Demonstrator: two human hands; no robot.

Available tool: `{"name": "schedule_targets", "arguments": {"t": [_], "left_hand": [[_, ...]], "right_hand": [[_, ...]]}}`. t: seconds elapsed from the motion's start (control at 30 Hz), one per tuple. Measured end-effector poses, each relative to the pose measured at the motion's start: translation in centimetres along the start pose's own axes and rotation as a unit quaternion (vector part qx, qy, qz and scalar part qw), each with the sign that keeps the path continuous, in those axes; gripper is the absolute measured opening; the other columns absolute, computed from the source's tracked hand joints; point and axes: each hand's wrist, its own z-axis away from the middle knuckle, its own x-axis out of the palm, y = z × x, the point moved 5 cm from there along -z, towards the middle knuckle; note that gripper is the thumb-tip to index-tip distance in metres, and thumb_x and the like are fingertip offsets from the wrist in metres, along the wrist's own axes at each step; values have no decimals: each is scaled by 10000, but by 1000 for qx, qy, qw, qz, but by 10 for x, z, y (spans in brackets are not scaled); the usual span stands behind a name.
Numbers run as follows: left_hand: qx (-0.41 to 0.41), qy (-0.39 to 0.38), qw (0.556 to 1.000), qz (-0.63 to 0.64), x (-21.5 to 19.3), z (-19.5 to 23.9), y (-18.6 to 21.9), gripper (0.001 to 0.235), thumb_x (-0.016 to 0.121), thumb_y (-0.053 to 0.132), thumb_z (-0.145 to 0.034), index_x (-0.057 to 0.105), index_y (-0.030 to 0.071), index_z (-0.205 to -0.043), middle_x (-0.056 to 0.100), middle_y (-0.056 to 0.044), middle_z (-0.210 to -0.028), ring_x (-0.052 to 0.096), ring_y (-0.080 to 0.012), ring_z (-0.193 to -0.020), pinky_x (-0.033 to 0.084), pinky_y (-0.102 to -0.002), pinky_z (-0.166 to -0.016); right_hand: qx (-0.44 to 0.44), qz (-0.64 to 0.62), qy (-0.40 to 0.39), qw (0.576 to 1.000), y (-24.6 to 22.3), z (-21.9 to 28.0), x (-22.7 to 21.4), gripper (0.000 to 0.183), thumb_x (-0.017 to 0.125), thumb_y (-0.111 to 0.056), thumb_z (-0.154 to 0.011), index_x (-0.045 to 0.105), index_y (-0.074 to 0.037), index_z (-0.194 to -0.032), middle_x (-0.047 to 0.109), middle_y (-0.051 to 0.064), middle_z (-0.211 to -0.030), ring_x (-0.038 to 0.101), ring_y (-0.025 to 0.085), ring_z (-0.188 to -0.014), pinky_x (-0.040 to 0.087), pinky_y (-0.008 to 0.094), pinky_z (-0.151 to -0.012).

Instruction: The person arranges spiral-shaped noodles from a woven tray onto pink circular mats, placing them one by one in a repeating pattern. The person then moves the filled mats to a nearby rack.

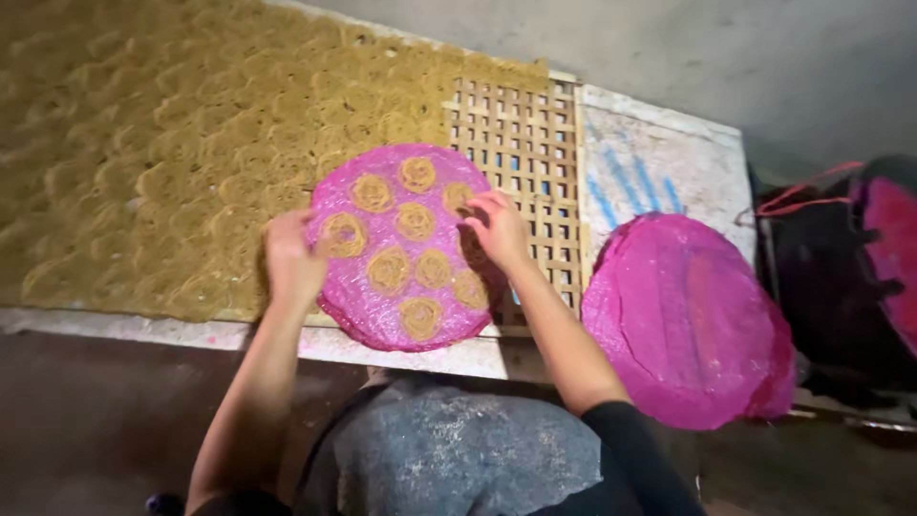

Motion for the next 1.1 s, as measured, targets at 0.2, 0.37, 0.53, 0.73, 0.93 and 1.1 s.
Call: {"name": "schedule_targets", "arguments": {"t": [0.2, 0.37, 0.53, 0.73, 0.93, 1.1], "left_hand": [[-47, -128, 991, 8, 101, -55, 26, 312, 758, 186, -853, 724, 133, -1159, 682, -97, -1182, 602, -324, -1145, 484, -453, -990], [-38, -194, 965, -175, 179, -90, 35, 349, 721, 363, -872, 720, 123, -1126, 606, -122, -1233, 521, -347, -1188, 439, -539, -941], [-82, -224, 945, -223, 214, -104, 29, 431, 707, 432, -858, 700, 96, -1128, 594, -141, -1240, 518, -346, -1180, 443, -523, -928], [-154, -184, 971, -22, 232, -106, 39, 288, 698, 263, -915, 643, 51, -1102, 681, -154, -966, 651, -366, -910, 531, -498, -808], [-287, -186, 895, 285, 247, -124, 56, 259, 725, 158, -912, 652, 20, -1117, 720, -86, -899, 657, -171, -752, 560, -320, -646], [-318, -212, 797, 467, 247, -152, 87, 211, 647, 61, -913, 643, 41, -1124, 722, -24, -926, 669, -89, -774, 573, -253, -692]], "right_hand": [[5, 88, -130, 988, -15, -36, 41, 108, 736, -171, -859, 706, -72, -891, 685, 108, -1028, 654, 348, -965, 545, 486, -800], [-20, 50, -59, 997, 21, -35, 56, 85, 655, -116, -859, 690, -40, -878, 690, 126, -983, 669, 346, -892, 552, 453, -746], [439, -481, -63, 756, 176, -38, 88, 150, 638, -137, -948, 749, -56, -1009, 742, 84, -995, 689, 212, -924, 552, 325, -797], [491, -545, 30, 680, 347, -79, 59, 195, 698, -80, -921, 675, -90, -1114, 715, 45, -970, 691, 165, -814, 553, 302, -612], [465, -473, 150, 733, 440, -190, 42, 309, 717, -2, -897, 685, -60, -1199, 711, 53, -888, 598, 149, -647, 494, 267, -522], [358, -232, 148, 892, 446, -217, 51, 241, 697, -16, -898, 730, -36, -1136, 754, 74, -888, 684, 184, -753, 539, 318, -703]]}}
